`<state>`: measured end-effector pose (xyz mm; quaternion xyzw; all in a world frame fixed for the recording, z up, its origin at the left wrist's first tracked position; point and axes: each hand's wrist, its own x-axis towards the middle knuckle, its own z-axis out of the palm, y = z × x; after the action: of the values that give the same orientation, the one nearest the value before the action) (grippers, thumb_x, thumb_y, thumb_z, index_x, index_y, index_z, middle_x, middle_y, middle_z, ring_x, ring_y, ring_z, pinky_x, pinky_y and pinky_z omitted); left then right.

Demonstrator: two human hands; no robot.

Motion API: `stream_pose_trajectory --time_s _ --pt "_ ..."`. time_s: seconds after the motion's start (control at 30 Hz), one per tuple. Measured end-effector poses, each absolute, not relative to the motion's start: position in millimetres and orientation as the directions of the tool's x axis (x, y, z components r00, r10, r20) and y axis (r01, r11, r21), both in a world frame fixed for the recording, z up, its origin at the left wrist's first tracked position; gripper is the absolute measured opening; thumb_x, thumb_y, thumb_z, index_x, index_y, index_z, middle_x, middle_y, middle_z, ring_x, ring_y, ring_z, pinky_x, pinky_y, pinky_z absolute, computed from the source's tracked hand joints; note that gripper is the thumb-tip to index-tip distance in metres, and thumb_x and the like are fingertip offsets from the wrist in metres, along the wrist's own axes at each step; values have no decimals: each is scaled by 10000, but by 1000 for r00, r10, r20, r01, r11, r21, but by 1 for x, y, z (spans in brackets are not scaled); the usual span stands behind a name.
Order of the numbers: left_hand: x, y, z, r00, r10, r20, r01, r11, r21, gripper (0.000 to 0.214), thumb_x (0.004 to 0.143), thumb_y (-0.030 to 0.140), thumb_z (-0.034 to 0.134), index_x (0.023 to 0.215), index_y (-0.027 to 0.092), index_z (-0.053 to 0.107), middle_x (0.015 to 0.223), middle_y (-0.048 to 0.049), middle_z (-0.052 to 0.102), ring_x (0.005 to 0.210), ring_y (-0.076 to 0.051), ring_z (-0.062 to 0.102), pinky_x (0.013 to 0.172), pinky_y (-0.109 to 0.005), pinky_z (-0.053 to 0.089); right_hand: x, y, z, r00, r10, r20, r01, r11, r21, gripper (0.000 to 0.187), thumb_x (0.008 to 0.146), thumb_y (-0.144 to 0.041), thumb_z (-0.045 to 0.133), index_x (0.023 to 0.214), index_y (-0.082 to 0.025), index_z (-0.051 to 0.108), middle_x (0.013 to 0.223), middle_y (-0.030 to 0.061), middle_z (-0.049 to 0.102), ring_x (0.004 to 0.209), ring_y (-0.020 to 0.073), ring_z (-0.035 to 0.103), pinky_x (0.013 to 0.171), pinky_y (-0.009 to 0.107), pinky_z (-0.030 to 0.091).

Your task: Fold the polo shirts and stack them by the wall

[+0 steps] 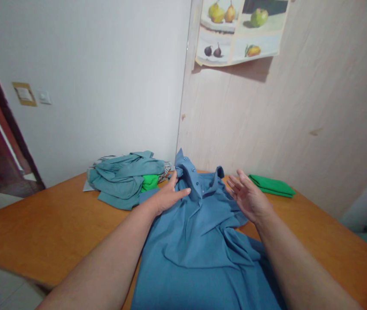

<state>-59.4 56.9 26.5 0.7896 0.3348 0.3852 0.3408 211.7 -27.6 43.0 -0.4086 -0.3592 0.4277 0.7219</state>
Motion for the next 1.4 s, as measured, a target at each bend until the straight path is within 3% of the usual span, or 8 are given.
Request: stream_pose_trajectory --time_s 0.17,0.27,0.4,0.63,0.77,1.03,1.2,1.4 --pt "-62 67 13 303 853 425 570 -519 637 742 836 381 646 1483 153 365 1329 -175 616 1200 -282 591 1000 -392 440 226 -22 27 541 824 166 194 70 -979 258 854 -436 588 994 -229 654 1054 79 737 911 185 708 710 266 563" --pt "-61 62 20 268 857 440 698 -487 525 304 894 339 539 1147 195 630 1093 -118 711 995 -254 654 857 -356 473 238 -19 17 543 824 164 414 -92 -906 220 834 -397 565 759 -200 632 751 61 713 657 173 655 585 260 503" --pt "-57 51 22 338 883 326 773 -458 439 261 920 385 467 922 213 664 941 -99 716 852 -255 654 730 -346 458 240 -18 9 450 881 146 621 -191 -760 278 771 -401 643 579 -205 597 571 36 629 586 185 594 579 284 444" --pt "-46 44 -4 500 836 228 796 -547 260 503 890 622 460 1085 211 675 1213 -163 652 1122 -369 573 907 -474 430 225 -32 -5 321 936 144 881 -240 -407 324 781 -476 653 921 -202 755 1054 148 714 1006 337 640 883 440 451" --pt "-46 50 -11 565 794 225 759 -607 236 600 918 666 362 1195 214 645 1313 -158 611 1211 -359 537 990 -489 396 243 -55 -14 328 935 134 934 -299 -195 507 898 -485 483 1299 -225 652 1356 156 608 1197 369 577 985 505 424" --pt "-52 57 -9 558 779 287 741 -623 250 517 930 566 435 1234 204 643 1415 -167 554 1299 -377 480 1096 -567 279 288 -99 -10 485 864 137 870 -461 -176 471 904 -396 465 1283 -203 665 1299 171 656 1131 337 639 955 492 461" --pt "-43 38 2 572 706 417 709 -681 182 420 939 494 465 1203 224 649 1257 -129 643 1206 -317 545 1061 -462 350 277 -111 -4 314 928 198 925 -253 -284 442 926 -447 474 1224 -207 695 1251 117 692 1157 283 624 996 391 448" --pt "-27 14 -3 758 602 249 560 -798 224 628 905 664 437 1332 230 592 1393 -144 576 1291 -333 508 1084 -479 340 257 -138 -12 109 977 183 949 -48 -311 509 922 -510 506 1235 -153 688 1269 143 667 1188 288 586 1060 398 400"
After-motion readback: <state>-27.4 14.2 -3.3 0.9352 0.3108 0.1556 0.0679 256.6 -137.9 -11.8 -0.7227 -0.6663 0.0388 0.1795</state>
